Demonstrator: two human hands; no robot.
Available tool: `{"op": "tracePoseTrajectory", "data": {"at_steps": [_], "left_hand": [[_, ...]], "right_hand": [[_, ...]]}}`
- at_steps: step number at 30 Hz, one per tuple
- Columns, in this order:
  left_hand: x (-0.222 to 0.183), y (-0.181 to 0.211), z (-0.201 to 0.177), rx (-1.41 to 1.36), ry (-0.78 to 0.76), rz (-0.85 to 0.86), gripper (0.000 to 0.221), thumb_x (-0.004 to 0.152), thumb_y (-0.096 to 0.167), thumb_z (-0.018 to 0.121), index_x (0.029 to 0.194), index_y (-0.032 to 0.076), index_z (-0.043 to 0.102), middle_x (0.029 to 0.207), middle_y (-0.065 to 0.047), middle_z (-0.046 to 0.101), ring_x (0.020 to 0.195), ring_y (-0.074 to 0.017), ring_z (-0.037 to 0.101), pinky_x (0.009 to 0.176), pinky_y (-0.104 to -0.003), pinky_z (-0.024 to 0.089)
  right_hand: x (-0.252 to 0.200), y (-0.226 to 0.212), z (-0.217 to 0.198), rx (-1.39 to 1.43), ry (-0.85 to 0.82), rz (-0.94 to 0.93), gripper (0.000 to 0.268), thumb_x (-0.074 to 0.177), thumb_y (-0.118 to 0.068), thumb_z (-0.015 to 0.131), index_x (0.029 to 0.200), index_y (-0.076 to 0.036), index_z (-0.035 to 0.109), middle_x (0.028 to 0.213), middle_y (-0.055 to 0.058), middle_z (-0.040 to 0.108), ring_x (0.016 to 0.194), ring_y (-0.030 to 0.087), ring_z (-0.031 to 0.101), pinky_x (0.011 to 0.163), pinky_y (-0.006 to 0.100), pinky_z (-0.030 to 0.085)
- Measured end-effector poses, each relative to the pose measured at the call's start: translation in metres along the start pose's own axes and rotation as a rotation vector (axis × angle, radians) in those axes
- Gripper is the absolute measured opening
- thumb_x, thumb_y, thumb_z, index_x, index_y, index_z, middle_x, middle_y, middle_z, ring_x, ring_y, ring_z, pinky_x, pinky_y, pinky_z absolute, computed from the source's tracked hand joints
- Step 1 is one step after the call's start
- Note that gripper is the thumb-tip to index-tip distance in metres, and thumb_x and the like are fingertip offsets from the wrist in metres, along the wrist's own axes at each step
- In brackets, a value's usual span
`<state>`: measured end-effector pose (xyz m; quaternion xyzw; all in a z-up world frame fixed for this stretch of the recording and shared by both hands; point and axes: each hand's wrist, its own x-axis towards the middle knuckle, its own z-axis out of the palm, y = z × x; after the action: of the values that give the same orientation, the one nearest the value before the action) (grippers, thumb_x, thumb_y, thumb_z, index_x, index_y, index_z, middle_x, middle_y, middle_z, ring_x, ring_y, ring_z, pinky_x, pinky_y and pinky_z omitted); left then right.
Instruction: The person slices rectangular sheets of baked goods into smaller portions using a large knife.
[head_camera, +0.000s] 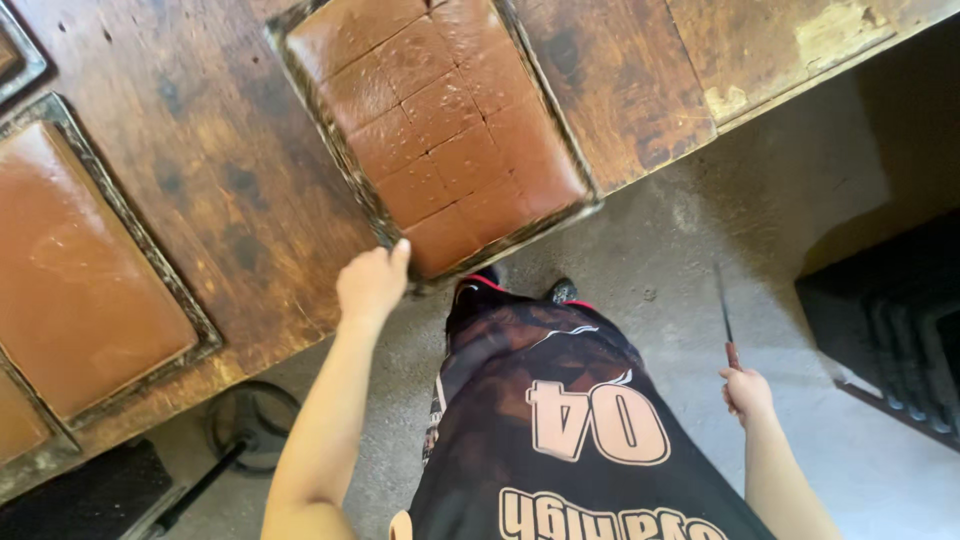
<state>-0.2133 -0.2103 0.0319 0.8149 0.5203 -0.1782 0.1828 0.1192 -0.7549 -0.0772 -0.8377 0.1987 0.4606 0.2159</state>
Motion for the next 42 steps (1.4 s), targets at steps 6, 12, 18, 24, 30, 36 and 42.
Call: {"op": "tracePoseTrajectory", "data": {"at_steps": [6, 12, 18, 24, 30, 36, 42], "left_hand": [[-0.037, 0.101, 0.051, -0.298, -0.106, 0.034, 0.066, 0.097, 0.065, 0.042, 0.085, 0.007, 0.073, 0.089, -0.023, 0.074, 0.091, -0.0442, 0.070, 0.082, -0.056, 0.053], [-0.029, 0.170, 0.081, -0.438, -0.138, 0.161, 0.062, 0.094, 0.066, 0.047, 0.083, 0.011, 0.073, 0.083, -0.019, 0.074, 0.087, -0.0414, 0.071, 0.079, -0.052, 0.054], [-0.023, 0.186, 0.082, -0.401, -0.160, 0.278, 0.053, 0.093, 0.062, 0.056, 0.088, 0.012, 0.072, 0.081, -0.018, 0.074, 0.086, -0.0392, 0.071, 0.078, -0.050, 0.055], [-0.021, 0.178, 0.093, -0.417, -0.219, 0.380, 0.029, 0.085, 0.037, 0.064, 0.099, 0.013, 0.072, 0.085, -0.011, 0.077, 0.087, -0.0340, 0.073, 0.080, -0.047, 0.056], [-0.027, 0.181, 0.091, -0.418, -0.235, 0.386, 0.030, 0.079, 0.025, 0.065, 0.106, 0.013, 0.071, 0.088, -0.009, 0.077, 0.090, -0.0320, 0.073, 0.082, -0.045, 0.056], [-0.026, 0.181, 0.094, -0.422, -0.214, 0.369, 0.030, 0.081, 0.029, 0.067, 0.106, 0.012, 0.071, 0.090, -0.009, 0.077, 0.090, -0.0317, 0.073, 0.084, -0.044, 0.056], [-0.004, 0.196, 0.128, -0.909, -0.319, 0.140, 0.037, 0.087, 0.041, 0.071, 0.102, 0.008, 0.073, 0.089, -0.012, 0.077, 0.076, -0.0256, 0.072, 0.069, -0.039, 0.058]], "right_hand": [[0.014, 0.011, -0.027, 0.317, 0.137, -0.206, 0.014, 0.098, -0.014, 0.057, 0.101, 0.000, 0.053, 0.076, 0.008, 0.057, 0.051, 0.014, 0.050, 0.042, 0.032, 0.040], [0.006, -0.018, -0.007, 0.570, -0.008, -0.451, 0.020, 0.090, -0.003, 0.057, 0.107, -0.011, 0.052, 0.076, 0.001, 0.053, 0.048, 0.010, 0.043, 0.042, 0.026, 0.033], [-0.069, -0.067, 0.028, 0.541, -0.455, -0.470, 0.020, 0.104, -0.022, 0.051, 0.109, -0.005, 0.060, 0.066, -0.001, 0.050, 0.045, 0.007, 0.039, 0.041, 0.024, 0.028], [-0.108, -0.102, 0.050, 0.270, -0.715, -0.350, 0.055, 0.108, -0.044, 0.033, 0.111, -0.001, 0.068, 0.060, 0.000, 0.049, 0.039, 0.007, 0.035, 0.036, 0.023, 0.026], [-0.107, -0.113, 0.053, 0.259, -0.726, -0.364, 0.048, 0.108, -0.044, 0.039, 0.112, -0.004, 0.065, 0.060, -0.001, 0.047, 0.039, 0.006, 0.033, 0.035, 0.023, 0.023], [-0.098, -0.119, 0.052, 0.242, -0.713, -0.326, 0.047, 0.107, -0.044, 0.039, 0.112, -0.005, 0.065, 0.061, -0.002, 0.046, 0.040, 0.006, 0.033, 0.036, 0.023, 0.023], [-0.089, -0.112, 0.050, 0.204, -0.695, -0.378, 0.048, 0.107, -0.045, 0.039, 0.112, -0.005, 0.065, 0.061, -0.002, 0.045, 0.042, 0.007, 0.033, 0.038, 0.023, 0.024]]}}
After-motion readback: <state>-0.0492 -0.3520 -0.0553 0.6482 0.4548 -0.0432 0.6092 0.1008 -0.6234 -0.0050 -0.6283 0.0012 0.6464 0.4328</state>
